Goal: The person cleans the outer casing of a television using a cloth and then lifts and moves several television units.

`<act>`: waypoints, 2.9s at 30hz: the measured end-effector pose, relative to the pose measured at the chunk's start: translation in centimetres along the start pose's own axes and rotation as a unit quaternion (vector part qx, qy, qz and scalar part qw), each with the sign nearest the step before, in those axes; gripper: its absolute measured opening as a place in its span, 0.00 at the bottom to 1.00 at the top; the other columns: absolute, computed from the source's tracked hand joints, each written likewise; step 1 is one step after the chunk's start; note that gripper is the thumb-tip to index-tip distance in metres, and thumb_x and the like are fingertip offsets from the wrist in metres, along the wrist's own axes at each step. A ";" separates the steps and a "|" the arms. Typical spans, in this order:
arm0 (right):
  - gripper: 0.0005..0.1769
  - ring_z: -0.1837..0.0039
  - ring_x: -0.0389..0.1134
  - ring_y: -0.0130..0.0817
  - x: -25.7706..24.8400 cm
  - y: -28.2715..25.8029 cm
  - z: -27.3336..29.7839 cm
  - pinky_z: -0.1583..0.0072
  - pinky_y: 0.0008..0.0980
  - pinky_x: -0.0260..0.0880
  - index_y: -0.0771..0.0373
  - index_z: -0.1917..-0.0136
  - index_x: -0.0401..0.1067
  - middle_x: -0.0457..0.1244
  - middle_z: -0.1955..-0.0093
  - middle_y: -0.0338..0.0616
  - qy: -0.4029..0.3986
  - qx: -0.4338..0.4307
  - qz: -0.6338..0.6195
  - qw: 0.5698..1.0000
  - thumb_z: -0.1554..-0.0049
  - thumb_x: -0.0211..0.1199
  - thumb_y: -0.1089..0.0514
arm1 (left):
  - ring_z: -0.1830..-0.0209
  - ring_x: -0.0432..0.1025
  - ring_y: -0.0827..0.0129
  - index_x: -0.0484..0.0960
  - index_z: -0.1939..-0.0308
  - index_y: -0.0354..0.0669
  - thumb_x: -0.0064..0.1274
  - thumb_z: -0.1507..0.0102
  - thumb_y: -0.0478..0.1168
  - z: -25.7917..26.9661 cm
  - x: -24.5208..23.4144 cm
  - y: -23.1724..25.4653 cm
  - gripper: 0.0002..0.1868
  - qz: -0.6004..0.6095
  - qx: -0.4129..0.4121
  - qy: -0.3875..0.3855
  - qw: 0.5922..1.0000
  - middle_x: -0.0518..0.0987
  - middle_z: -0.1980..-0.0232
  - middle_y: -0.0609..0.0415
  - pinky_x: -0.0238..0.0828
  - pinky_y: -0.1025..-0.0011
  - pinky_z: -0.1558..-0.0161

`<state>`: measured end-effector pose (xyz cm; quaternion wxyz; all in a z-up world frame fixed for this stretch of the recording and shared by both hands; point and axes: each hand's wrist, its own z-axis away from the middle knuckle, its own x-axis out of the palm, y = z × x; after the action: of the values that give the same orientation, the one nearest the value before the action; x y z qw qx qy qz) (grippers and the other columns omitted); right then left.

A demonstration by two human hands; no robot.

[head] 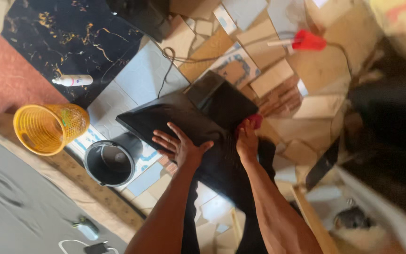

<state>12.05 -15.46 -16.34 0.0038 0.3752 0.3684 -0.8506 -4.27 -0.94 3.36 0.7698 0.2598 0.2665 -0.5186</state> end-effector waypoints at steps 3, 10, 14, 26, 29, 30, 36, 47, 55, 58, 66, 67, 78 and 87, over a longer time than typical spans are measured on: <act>0.27 0.20 0.50 0.57 1.4 -1.5 2.0 0.24 0.44 0.49 0.65 0.25 0.63 0.46 0.18 0.63 0.026 -0.085 0.025 0.996 0.36 0.51 0.56 | 0.24 0.04 0.29 0.18 0.21 0.44 0.70 0.56 0.73 0.0 0.1 -0.7 0.86 0.011 0.033 0.014 0.999 0.08 0.25 0.23 0.13 0.25 0.31; 0.22 0.22 0.56 0.53 -1.6 -7.0 3.5 0.24 0.45 0.53 0.62 0.29 0.68 0.54 0.21 0.55 -0.024 -0.114 0.005 0.993 0.35 0.53 0.55 | 0.24 0.06 0.26 0.18 0.21 0.42 0.64 0.56 0.80 -1.1 1.1 -1.7 0.85 -0.065 0.048 0.021 0.997 0.11 0.25 0.19 0.17 0.24 0.30; 0.20 0.26 0.60 0.51 -3.9 -10.6 7.5 0.27 0.46 0.59 0.60 0.32 0.71 0.60 0.25 0.49 -0.033 -0.112 0.006 0.993 0.35 0.54 0.54 | 0.24 0.05 0.26 0.17 0.21 0.42 0.63 0.55 0.80 -1.4 1.5 -1.8 0.86 -0.072 0.054 0.018 0.996 0.09 0.26 0.19 0.18 0.23 0.31; 0.21 0.23 0.58 0.57 -3.0 -13.4 15.5 0.26 0.51 0.59 0.66 0.31 0.69 0.58 0.23 0.60 0.072 -0.166 0.051 0.982 0.35 0.54 0.57 | 0.25 0.01 0.27 0.12 0.22 0.41 0.66 0.53 0.74 -1.2 0.6 -1.0 0.86 -0.040 0.067 -0.025 0.997 0.05 0.26 0.21 0.11 0.22 0.33; 0.22 0.23 0.57 0.58 -3.6 -13.0 16.9 0.27 0.51 0.58 0.66 0.30 0.69 0.57 0.23 0.61 0.057 -0.166 0.085 0.981 0.36 0.55 0.58 | 0.25 0.01 0.28 0.12 0.22 0.42 0.67 0.52 0.74 -0.9 0.6 -1.3 0.85 -0.039 0.069 -0.022 0.997 0.05 0.26 0.21 0.11 0.23 0.32; 0.23 0.23 0.57 0.58 -3.8 -13.0 17.4 0.27 0.52 0.57 0.65 0.30 0.69 0.57 0.23 0.61 0.061 -0.149 0.085 0.983 0.37 0.55 0.58 | 0.25 0.01 0.28 0.12 0.23 0.42 0.67 0.52 0.74 -0.8 0.5 -1.3 0.85 -0.040 0.072 -0.023 0.996 0.05 0.27 0.21 0.12 0.23 0.32; 0.25 0.21 0.52 0.61 -1.3 -12.7 20.0 0.25 0.52 0.53 0.67 0.29 0.67 0.54 0.21 0.63 0.126 -0.062 0.074 0.987 0.38 0.54 0.58 | 0.23 0.04 0.28 0.11 0.23 0.42 0.66 0.53 0.74 -1.8 0.2 -0.7 0.86 -0.089 0.019 -0.064 0.994 0.06 0.26 0.21 0.17 0.25 0.30; 0.26 0.18 0.47 0.56 9.2 -26.1 20.2 0.26 0.45 0.54 0.64 0.26 0.64 0.50 0.19 0.57 0.205 0.159 -0.098 0.961 0.34 0.50 0.52 | 0.20 0.24 0.21 0.21 0.19 0.48 0.32 0.42 0.86 -5.6 -5.2 -1.6 0.66 -0.177 -0.032 -0.309 0.934 0.26 0.21 0.16 0.31 0.26 0.27; 0.22 0.20 0.54 0.54 13.3 -35.0 14.8 0.25 0.44 0.58 0.58 0.29 0.70 0.57 0.22 0.52 0.347 0.241 -0.148 0.894 0.36 0.57 0.55 | 0.35 0.70 0.51 0.70 0.31 0.31 0.52 0.35 0.58 -15.1 -7.0 -0.8 0.38 -0.138 0.271 -0.352 0.885 0.74 0.32 0.35 0.65 0.58 0.34; 0.25 0.22 0.57 0.55 12.6 -36.3 13.2 0.27 0.44 0.61 0.61 0.31 0.71 0.60 0.23 0.52 0.373 0.254 -0.115 0.885 0.41 0.56 0.65 | 0.33 0.69 0.45 0.74 0.33 0.38 0.48 0.36 0.51 -14.6 -7.9 0.0 0.30 -0.180 0.576 -0.254 0.756 0.76 0.33 0.36 0.62 0.55 0.32; 0.19 0.36 0.73 0.46 11.6 -35.1 17.6 0.36 0.37 0.74 0.63 0.41 0.76 0.71 0.38 0.49 0.538 0.390 -0.297 0.685 0.41 0.52 0.73 | 0.23 0.50 0.27 0.53 0.25 0.24 0.58 0.39 0.60 -9.7 -9.7 -0.4 0.53 -0.282 0.784 -0.257 0.490 0.52 0.23 0.19 0.51 0.42 0.30; 0.19 0.34 0.71 0.47 11.0 -34.2 18.1 0.36 0.39 0.72 0.65 0.41 0.74 0.69 0.35 0.50 0.558 0.380 -0.256 0.693 0.43 0.52 0.74 | 0.22 0.48 0.28 0.50 0.25 0.23 0.58 0.40 0.61 -8.7 -10.4 -0.6 0.55 -0.314 0.781 -0.236 0.485 0.50 0.23 0.19 0.49 0.42 0.29; 0.18 0.25 0.60 0.61 3.7 -23.4 16.0 0.26 0.50 0.63 0.75 0.41 0.71 0.59 0.27 0.64 0.554 0.225 -0.089 0.796 0.46 0.58 0.71 | 0.14 0.45 0.43 0.48 0.18 0.31 0.52 0.31 0.44 -10.6 -7.5 2.2 0.43 -0.240 0.737 -0.352 0.525 0.50 0.15 0.31 0.43 0.55 0.18; 0.23 0.21 0.57 0.44 2.0 -22.1 13.7 0.27 0.47 0.56 0.68 0.39 0.74 0.61 0.26 0.50 0.467 0.362 0.045 0.805 0.41 0.65 0.50 | 0.41 0.71 0.60 0.73 0.39 0.33 0.51 0.33 0.36 -16.2 7.4 15.8 0.19 -0.201 0.432 -0.581 0.660 0.76 0.40 0.41 0.67 0.64 0.38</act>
<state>-4.35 -7.45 2.29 -0.2668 0.7177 -0.0265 -0.6427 10.58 10.33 -11.41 0.4464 0.1485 -0.4432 -0.7631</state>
